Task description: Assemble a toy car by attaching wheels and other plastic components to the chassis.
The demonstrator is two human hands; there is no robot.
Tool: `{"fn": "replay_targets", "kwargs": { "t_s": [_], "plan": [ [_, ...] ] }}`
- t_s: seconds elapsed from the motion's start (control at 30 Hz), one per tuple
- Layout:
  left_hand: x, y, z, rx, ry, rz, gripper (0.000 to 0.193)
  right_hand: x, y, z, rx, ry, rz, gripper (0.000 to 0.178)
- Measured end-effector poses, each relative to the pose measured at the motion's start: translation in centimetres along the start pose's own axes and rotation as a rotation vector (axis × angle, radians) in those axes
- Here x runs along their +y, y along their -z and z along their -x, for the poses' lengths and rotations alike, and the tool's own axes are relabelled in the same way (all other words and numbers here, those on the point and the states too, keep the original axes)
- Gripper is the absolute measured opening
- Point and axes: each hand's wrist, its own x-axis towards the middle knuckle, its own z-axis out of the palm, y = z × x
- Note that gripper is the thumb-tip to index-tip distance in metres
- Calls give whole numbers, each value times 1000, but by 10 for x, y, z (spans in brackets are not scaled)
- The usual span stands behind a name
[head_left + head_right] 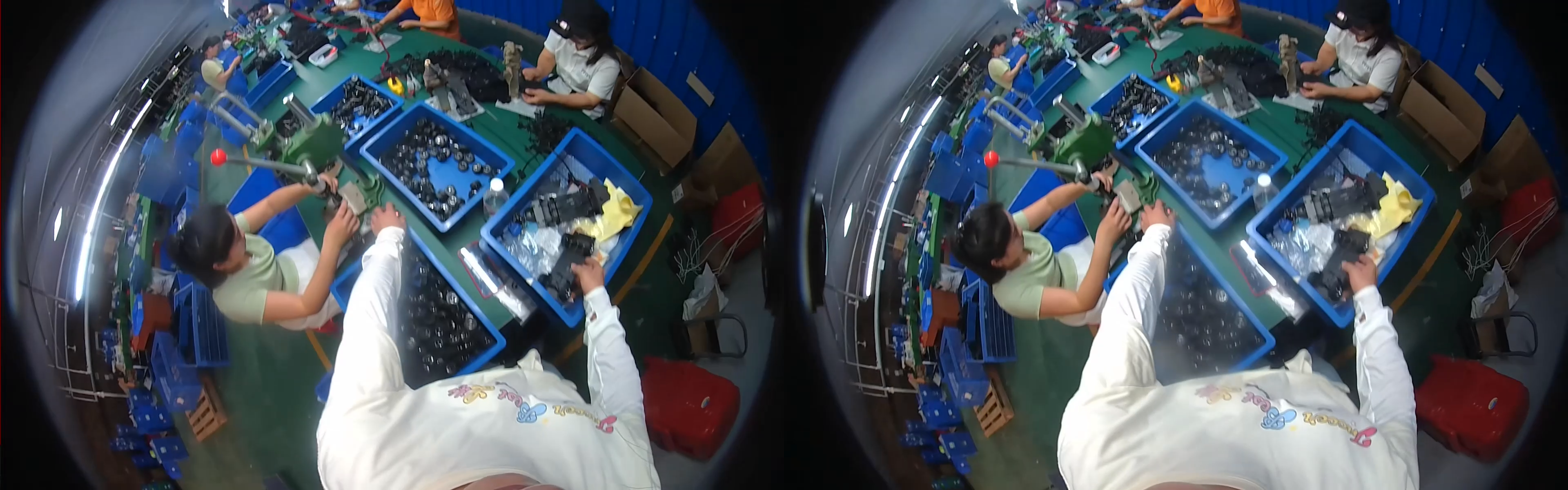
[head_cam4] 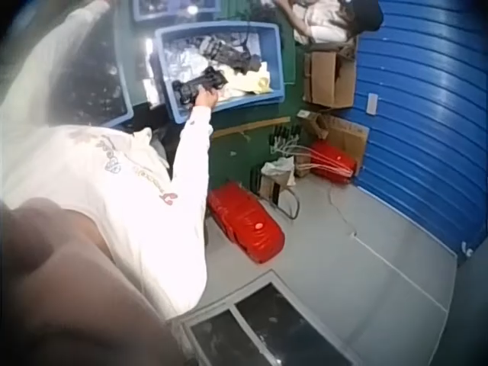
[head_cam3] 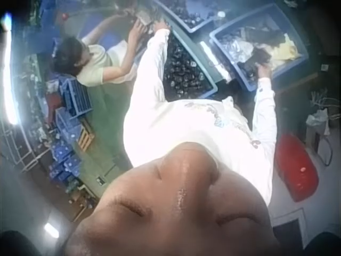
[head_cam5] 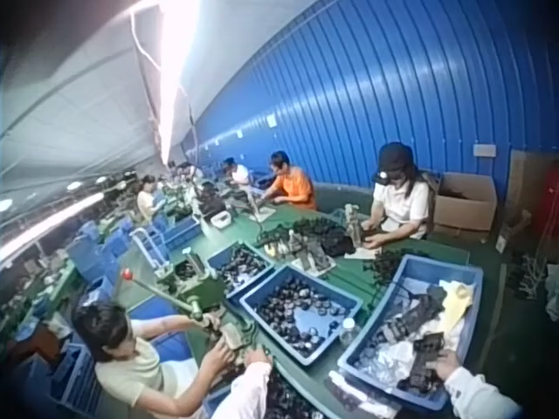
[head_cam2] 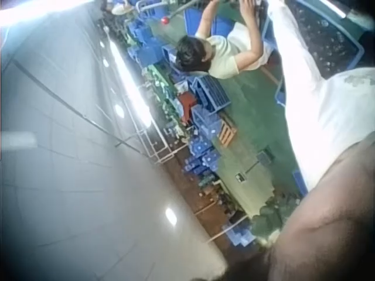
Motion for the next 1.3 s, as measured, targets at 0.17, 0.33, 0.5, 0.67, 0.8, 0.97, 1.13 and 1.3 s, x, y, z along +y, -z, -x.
{"fn": "replay_targets", "kwargs": {
  "t_s": [0.17,0.33,0.5,0.67,0.8,0.97,1.13,1.3],
  "plan": [
    [-6,-28,-48,-191,254,-74,37,-36,10,61,87,230,-75,60],
    [8,-52,-77,-324,270,-272,36,-53,48,103,148,291,-132,41],
    [6,-77,-94,-373,426,-18,28,-63,74,134,292,83,-158,36],
    [-22,-71,-107,-420,-81,-289,25,-52,91,142,292,19,-224,34],
    [-39,-69,-109,-429,-90,-292,36,-50,85,142,251,-4,-243,32],
    [12,-42,-107,-441,-39,-263,51,-46,90,149,269,-25,-247,32],
    [-11,-21,-117,-317,-23,-191,41,-42,85,146,210,-12,-259,31],
    [-13,17,-86,-291,-151,-95,56,-34,89,145,206,-7,-274,30]
  ]
}}
